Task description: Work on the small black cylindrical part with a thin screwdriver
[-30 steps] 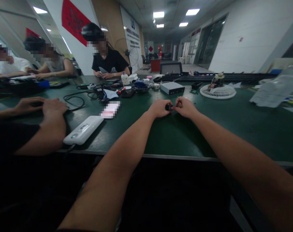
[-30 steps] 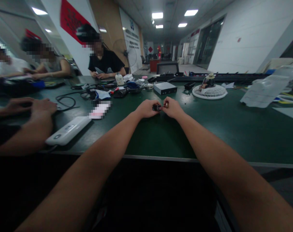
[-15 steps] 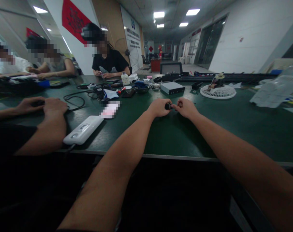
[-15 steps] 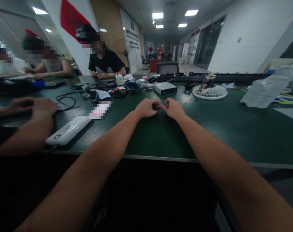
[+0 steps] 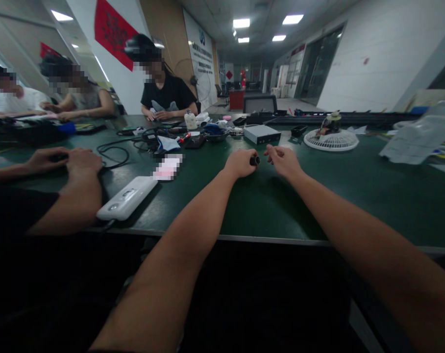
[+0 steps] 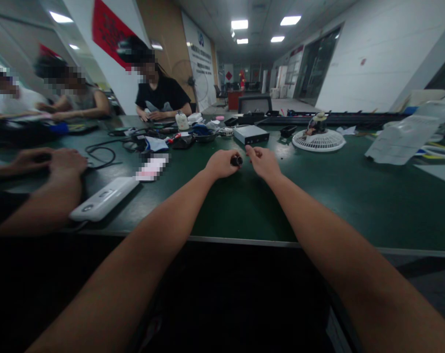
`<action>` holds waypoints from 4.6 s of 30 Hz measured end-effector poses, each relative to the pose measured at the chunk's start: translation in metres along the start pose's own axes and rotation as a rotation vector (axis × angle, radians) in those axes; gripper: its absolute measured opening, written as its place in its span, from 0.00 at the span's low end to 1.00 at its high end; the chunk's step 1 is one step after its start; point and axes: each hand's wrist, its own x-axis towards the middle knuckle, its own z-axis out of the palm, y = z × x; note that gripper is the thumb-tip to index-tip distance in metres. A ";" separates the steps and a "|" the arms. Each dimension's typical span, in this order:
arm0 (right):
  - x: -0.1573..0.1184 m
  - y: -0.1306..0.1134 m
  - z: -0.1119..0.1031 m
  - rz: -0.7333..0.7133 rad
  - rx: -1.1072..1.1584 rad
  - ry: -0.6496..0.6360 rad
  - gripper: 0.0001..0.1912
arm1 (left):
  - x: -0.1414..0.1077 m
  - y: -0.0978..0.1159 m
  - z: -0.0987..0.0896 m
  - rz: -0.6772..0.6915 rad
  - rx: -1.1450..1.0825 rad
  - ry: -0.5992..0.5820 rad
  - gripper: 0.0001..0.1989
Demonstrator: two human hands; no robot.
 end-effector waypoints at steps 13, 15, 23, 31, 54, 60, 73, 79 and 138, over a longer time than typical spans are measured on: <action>-0.001 -0.008 0.005 0.133 0.445 0.033 0.17 | -0.001 -0.002 -0.003 -0.084 0.019 0.038 0.17; -0.001 -0.008 0.006 0.131 0.498 -0.001 0.15 | -0.002 0.000 -0.005 -0.092 0.038 0.035 0.16; -0.003 -0.012 0.006 0.124 0.496 -0.050 0.16 | -0.003 0.003 -0.009 -0.157 0.066 -0.011 0.17; 0.001 -0.006 0.008 0.098 0.534 -0.027 0.15 | -0.003 0.001 -0.008 -0.157 0.009 -0.020 0.13; -0.002 -0.006 0.006 0.209 0.544 -0.045 0.16 | -0.006 0.003 -0.010 -0.105 -0.021 -0.064 0.13; 0.000 0.001 0.009 0.157 0.443 -0.021 0.15 | -0.006 0.004 -0.010 -0.111 -0.008 -0.079 0.14; 0.003 0.002 0.008 0.153 0.349 0.003 0.16 | -0.004 0.000 -0.008 -0.062 -0.020 -0.080 0.14; 0.003 -0.001 0.007 0.135 0.401 0.050 0.15 | -0.003 0.000 -0.007 -0.053 -0.027 -0.088 0.15; -0.003 -0.001 0.007 0.180 0.514 -0.067 0.16 | -0.004 -0.006 0.004 -0.077 -0.081 -0.089 0.19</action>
